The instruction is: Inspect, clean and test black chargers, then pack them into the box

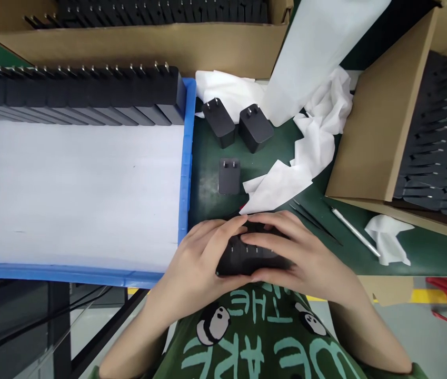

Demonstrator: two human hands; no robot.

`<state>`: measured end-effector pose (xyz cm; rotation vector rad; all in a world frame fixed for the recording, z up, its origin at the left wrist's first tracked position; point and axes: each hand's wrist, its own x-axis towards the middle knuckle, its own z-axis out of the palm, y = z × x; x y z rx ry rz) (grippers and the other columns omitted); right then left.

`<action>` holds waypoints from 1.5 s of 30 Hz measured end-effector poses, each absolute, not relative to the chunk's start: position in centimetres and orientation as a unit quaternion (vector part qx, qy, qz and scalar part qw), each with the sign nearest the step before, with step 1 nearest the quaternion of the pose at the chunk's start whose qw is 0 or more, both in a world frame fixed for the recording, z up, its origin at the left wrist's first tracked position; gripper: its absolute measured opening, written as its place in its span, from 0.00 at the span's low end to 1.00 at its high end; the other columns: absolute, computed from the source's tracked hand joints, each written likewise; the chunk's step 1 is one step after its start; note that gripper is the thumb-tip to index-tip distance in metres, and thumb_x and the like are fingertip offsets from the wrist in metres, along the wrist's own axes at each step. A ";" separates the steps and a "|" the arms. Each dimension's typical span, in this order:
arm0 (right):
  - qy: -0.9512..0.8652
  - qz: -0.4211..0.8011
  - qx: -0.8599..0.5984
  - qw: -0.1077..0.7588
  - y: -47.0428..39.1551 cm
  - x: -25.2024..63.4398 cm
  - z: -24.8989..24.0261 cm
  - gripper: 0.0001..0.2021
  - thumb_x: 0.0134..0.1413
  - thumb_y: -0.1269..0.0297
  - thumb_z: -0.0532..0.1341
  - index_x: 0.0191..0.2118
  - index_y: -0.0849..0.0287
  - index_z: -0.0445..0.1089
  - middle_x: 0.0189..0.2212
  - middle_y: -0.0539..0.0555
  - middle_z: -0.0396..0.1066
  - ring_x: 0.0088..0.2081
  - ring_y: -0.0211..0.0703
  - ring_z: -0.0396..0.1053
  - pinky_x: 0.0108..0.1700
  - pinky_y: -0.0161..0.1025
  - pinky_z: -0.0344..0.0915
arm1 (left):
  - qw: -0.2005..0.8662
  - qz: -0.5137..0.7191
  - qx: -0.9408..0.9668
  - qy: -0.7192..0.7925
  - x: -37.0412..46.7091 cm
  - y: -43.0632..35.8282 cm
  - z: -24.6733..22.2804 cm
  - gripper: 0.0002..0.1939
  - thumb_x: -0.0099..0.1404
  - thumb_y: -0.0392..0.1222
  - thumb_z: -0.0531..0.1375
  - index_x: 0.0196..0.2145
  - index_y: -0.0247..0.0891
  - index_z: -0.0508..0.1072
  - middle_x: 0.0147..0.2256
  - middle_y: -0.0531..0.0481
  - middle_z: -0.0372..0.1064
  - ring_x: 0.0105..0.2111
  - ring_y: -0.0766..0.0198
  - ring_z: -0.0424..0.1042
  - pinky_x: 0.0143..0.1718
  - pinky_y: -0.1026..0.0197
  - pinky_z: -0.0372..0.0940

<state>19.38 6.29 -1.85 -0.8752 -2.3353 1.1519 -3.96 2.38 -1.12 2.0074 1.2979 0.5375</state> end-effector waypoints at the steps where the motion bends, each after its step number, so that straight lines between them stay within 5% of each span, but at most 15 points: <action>1: -0.829 0.408 -0.319 0.213 6.2 19.4 -2.0 0.24 0.58 0.57 0.68 0.58 0.56 0.66 0.60 0.60 0.63 0.60 0.48 0.62 0.62 0.44 0.64 | 0.339 0.208 0.771 0.497 -4.0 2.4 -1.2 0.38 0.64 0.51 0.66 0.64 0.38 0.56 0.53 0.45 0.72 0.54 0.57 0.69 0.57 0.55 0.63; 14: -0.834 0.357 -0.335 0.253 5.3 19.4 -2.1 0.23 0.56 0.57 0.69 0.54 0.57 0.67 0.56 0.63 0.67 0.54 0.52 0.67 0.56 0.51 0.70 | 0.345 0.221 0.768 0.493 -4.0 2.5 -1.5 0.38 0.63 0.52 0.67 0.63 0.40 0.56 0.51 0.46 0.74 0.51 0.55 0.72 0.55 0.53 0.65; 45: -0.879 0.307 -0.316 0.184 5.6 19.4 -1.8 0.21 0.60 0.56 0.66 0.56 0.55 0.67 0.58 0.61 0.70 0.53 0.54 0.68 0.52 0.52 0.74 | 0.343 0.238 0.765 0.490 -3.9 2.7 -1.4 0.38 0.62 0.52 0.68 0.63 0.42 0.55 0.53 0.42 0.73 0.51 0.51 0.74 0.53 0.46 0.69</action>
